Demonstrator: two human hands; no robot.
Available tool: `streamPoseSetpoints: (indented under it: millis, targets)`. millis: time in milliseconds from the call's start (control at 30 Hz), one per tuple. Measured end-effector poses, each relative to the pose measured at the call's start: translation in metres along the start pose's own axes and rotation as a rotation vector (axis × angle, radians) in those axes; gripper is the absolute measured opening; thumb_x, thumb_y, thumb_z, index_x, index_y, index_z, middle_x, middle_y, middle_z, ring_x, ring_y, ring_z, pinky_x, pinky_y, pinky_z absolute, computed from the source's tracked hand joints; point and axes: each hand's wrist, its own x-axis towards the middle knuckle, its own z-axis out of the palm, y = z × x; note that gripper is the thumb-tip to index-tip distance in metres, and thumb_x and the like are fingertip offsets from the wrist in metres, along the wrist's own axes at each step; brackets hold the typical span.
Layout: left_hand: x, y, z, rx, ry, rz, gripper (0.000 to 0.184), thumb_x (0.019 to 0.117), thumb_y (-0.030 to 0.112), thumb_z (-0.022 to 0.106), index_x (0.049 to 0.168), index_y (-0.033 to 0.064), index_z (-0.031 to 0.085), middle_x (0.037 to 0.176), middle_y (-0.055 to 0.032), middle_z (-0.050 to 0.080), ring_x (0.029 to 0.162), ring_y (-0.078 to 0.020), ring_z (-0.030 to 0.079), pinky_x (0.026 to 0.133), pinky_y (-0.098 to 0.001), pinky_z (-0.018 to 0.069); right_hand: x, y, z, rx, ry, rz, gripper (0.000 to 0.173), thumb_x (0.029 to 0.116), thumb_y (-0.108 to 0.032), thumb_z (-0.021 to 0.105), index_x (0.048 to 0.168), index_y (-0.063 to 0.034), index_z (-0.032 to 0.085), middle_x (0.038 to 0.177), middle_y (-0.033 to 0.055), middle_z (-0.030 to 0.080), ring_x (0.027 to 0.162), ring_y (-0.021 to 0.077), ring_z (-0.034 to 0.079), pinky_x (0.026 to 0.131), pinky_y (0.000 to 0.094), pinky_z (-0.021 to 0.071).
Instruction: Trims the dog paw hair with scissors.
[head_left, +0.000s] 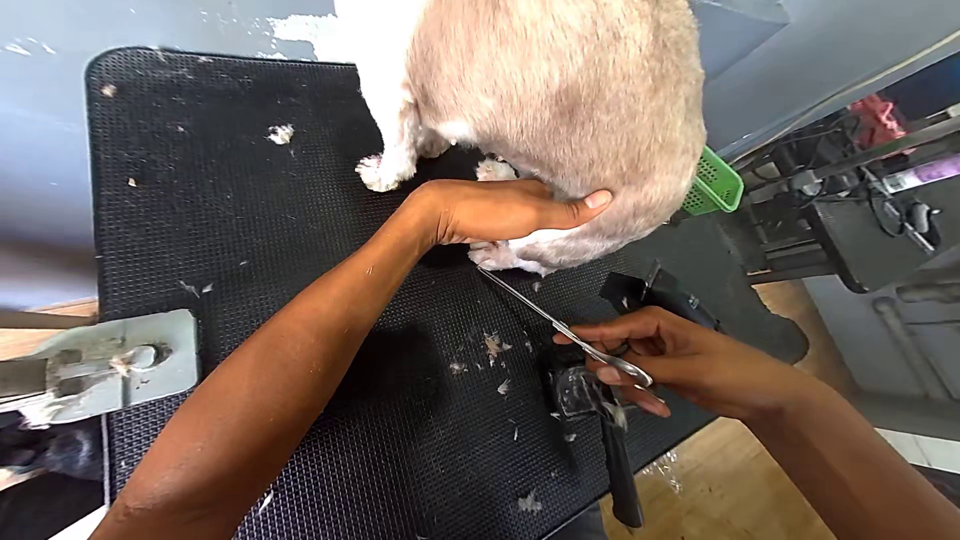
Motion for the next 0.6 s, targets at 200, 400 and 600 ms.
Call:
streamPoseSetpoints:
  millis: [200, 400, 600]
  targets:
    - [0.0006, -0.0022, 0.0026, 0.100, 0.039, -0.042, 0.039, 0.1055, 0.046, 0.053, 0.100, 0.0109, 0.070, 0.087, 0.0048, 0.069, 0.081, 0.0020, 0.064, 0.076, -0.0215, 0.0533, -0.0003, 0.0000, -0.0045, -0.008, 0.009, 0.007, 0.042, 0.0918, -0.021, 0.074, 0.133, -0.0140, 0.071, 0.079, 0.0062, 0.068, 0.052, 0.0053, 0.057, 0.047, 0.0182, 0.0512]
    - [0.0008, -0.0001, 0.0042, 0.097, 0.028, -0.044, 0.039, 0.1055, 0.044, 0.054, 0.095, 0.0107, 0.069, 0.085, 0.0045, 0.068, 0.080, 0.0016, 0.065, 0.074, -0.0222, 0.0534, 0.0053, -0.0008, -0.0043, 0.001, -0.007, 0.008, 0.042, 0.0917, -0.018, 0.073, 0.133, -0.0118, 0.070, 0.082, 0.0072, 0.068, 0.053, 0.0052, 0.057, 0.048, 0.0180, 0.0519]
    - [0.0040, -0.0049, 0.0034, 0.069, 0.026, 0.002, 0.035, 0.1070, 0.041, 0.052, 0.112, 0.0096, 0.068, 0.096, 0.0024, 0.069, 0.088, 0.0009, 0.064, 0.081, -0.0219, 0.0539, 0.0077, -0.0012, 0.0004, -0.010, 0.026, 0.009, 0.042, 0.0914, -0.016, 0.074, 0.133, -0.0123, 0.070, 0.083, 0.0084, 0.068, 0.052, 0.0066, 0.057, 0.048, 0.0190, 0.0527]
